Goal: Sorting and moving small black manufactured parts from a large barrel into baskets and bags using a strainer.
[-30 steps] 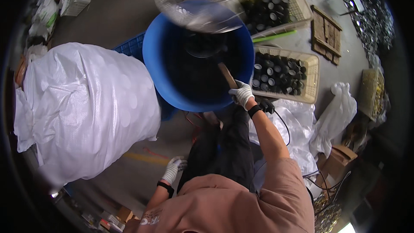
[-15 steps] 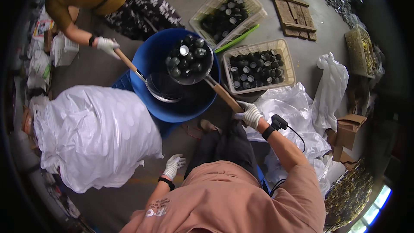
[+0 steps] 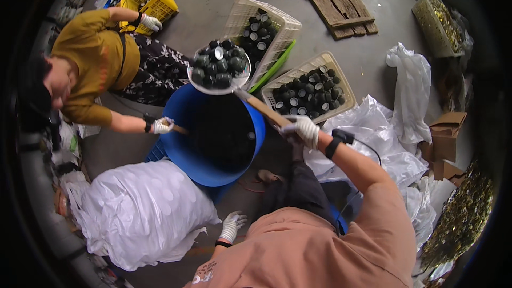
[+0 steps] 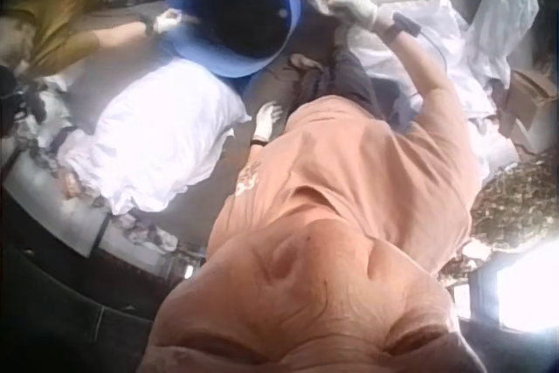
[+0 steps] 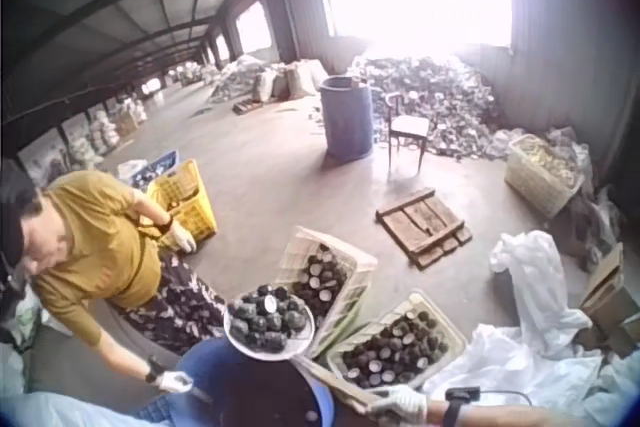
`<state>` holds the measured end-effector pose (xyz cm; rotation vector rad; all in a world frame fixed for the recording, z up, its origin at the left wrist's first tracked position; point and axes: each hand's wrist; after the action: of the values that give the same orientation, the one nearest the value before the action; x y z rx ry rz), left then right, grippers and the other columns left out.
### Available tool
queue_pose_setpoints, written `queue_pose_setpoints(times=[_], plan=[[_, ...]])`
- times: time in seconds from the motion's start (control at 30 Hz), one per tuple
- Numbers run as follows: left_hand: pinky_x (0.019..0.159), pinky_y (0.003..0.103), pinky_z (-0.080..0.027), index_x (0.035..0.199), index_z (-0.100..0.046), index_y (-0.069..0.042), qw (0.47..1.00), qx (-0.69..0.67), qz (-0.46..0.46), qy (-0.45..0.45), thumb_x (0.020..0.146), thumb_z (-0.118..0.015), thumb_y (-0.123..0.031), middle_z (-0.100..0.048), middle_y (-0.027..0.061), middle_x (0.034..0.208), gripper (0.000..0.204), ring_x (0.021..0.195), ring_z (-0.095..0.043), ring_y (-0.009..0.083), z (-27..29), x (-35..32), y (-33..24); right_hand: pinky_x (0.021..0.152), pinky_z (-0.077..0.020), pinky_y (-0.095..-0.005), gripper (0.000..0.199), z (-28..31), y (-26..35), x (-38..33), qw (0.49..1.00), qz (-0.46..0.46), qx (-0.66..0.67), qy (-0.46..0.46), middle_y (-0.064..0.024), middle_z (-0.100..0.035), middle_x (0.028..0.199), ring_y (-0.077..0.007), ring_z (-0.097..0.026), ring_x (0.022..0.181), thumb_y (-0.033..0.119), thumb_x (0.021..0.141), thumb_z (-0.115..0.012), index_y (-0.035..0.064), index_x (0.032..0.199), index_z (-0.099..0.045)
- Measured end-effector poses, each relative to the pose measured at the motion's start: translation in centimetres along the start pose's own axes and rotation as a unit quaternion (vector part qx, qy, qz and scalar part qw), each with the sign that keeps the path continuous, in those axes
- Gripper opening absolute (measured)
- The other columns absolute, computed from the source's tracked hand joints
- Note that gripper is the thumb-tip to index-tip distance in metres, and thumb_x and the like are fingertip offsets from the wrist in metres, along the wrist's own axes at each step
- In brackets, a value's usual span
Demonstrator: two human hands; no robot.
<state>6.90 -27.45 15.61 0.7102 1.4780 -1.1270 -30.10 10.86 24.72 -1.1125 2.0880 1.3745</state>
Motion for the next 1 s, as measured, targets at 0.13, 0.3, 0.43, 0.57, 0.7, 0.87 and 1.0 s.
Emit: queue_pose_setpoints(times=[0.13, 0.3, 0.43, 0.57, 0.7, 0.87, 1.0], plan=[[0.076, 0.04, -0.059, 0.129, -0.046, 0.002, 0.999, -0.035, 0.021, -0.001, 0.096, -0.055, -0.014, -0.064, 0.024, 0.106, 0.039, 0.085, -0.068, 0.0299, -0.8, -1.4, 1.5, 0.034, -0.0318, -0.0177, 0.013, 5.9, 2.7, 10.7, 0.931, -0.129, 0.285, 0.187, 0.0037, -0.05, 0.067, -0.0029, -0.041, 0.043, 0.018, 0.091, -0.062, 0.0073, 0.096, -0.058], [0.087, 0.046, -0.056, 0.131, -0.045, 0.002, 0.998, 0.02, 0.049, -0.019, 0.096, -0.054, -0.016, -0.059, 0.0279, 0.119, 0.04, 0.103, -0.065, 0.0363, -1.6, -2.7, 1.9, 0.031, -0.0278, -0.0132, 0.015, 7.1, 4.3, 18.6, 0.846, -0.155, 0.438, 0.263, 0.0029, -0.048, 0.067, -0.0002, -0.04, 0.043, 0.018, 0.096, -0.058, 0.0061, 0.101, -0.052], [0.089, 0.046, -0.055, 0.131, -0.046, 0.001, 0.998, 0.056, 0.029, -0.005, 0.096, -0.054, -0.017, -0.058, 0.0281, 0.122, 0.04, 0.106, -0.063, 0.0368, -3.1, -3.9, 0.0, 0.03, -0.0285, -0.0147, 0.029, 7.1, 2.9, 17.3, 0.826, -0.191, 0.466, 0.255, 0.0041, -0.045, 0.057, -0.0019, -0.04, 0.038, 0.025, 0.093, -0.062, 0.0087, 0.073, -0.049], [0.085, 0.042, -0.057, 0.13, -0.048, 0.0, 0.998, 0.065, 0.012, 0.021, 0.096, -0.055, -0.017, -0.062, 0.026, 0.115, 0.038, 0.097, -0.067, 0.0332, -3.8, -2.0, -2.9, 0.032, -0.0349, -0.0185, 0.018, 8.7, -2.4, 12.4, 0.93, -0.156, 0.288, 0.17, 0.0012, -0.052, 0.06, -0.005, -0.045, 0.038, 0.023, 0.089, -0.066, 0.0089, 0.083, -0.056], [0.074, 0.034, -0.058, 0.128, -0.049, -0.001, 0.995, 0.092, 0.004, 0.049, 0.096, -0.054, -0.014, -0.064, 0.0226, 0.108, 0.035, 0.086, -0.068, 0.027, -7.3, -1.5, -7.3, 0.035, -0.0396, -0.0265, 0.054, 10.5, -7.1, 3.4, 0.998, 0.044, -0.038, -0.026, -0.0046, -0.061, 0.064, -0.0123, -0.052, 0.041, 0.008, 0.076, -0.072, 0.0042, 0.128, -0.058], [0.057, 0.025, -0.05, 0.124, -0.046, 0.001, 0.992, 0.122, 0.027, 0.029, 0.092, -0.049, -0.002, -0.059, 0.0175, 0.092, 0.032, 0.069, -0.057, 0.0186, -11.3, -0.6, -10.0, 0.04, -0.0435, -0.0279, 0.057, 14.3, -10.0, -9.1, 0.985, -0.013, -0.111, -0.134, -0.0048, -0.062, 0.067, -0.0108, -0.053, 0.047, 0.008, 0.074, -0.068, 0.0056, 0.13, -0.058], [0.054, 0.025, -0.048, 0.126, -0.046, 0.001, 0.979, 0.2, 0.029, 0.041, 0.093, -0.049, -0.004, -0.059, 0.0147, 0.09, 0.033, 0.065, -0.055, 0.0159, -14.4, -0.4, -11.5, 0.042, -0.0458, -0.0307, 0.06, 18.5, -18.5, -15.2, 0.94, 0.075, -0.216, -0.252, -0.0083, -0.063, 0.07, -0.0143, -0.054, 0.044, 0.01, 0.074, -0.064, 0.0069, 0.133, -0.055]])
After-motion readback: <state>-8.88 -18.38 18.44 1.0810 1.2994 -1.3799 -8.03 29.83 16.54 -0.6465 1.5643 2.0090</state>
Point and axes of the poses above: each hand's wrist, its own x-axis towards the middle knuckle, its own z-axis out of the back of the hand, y = z × x
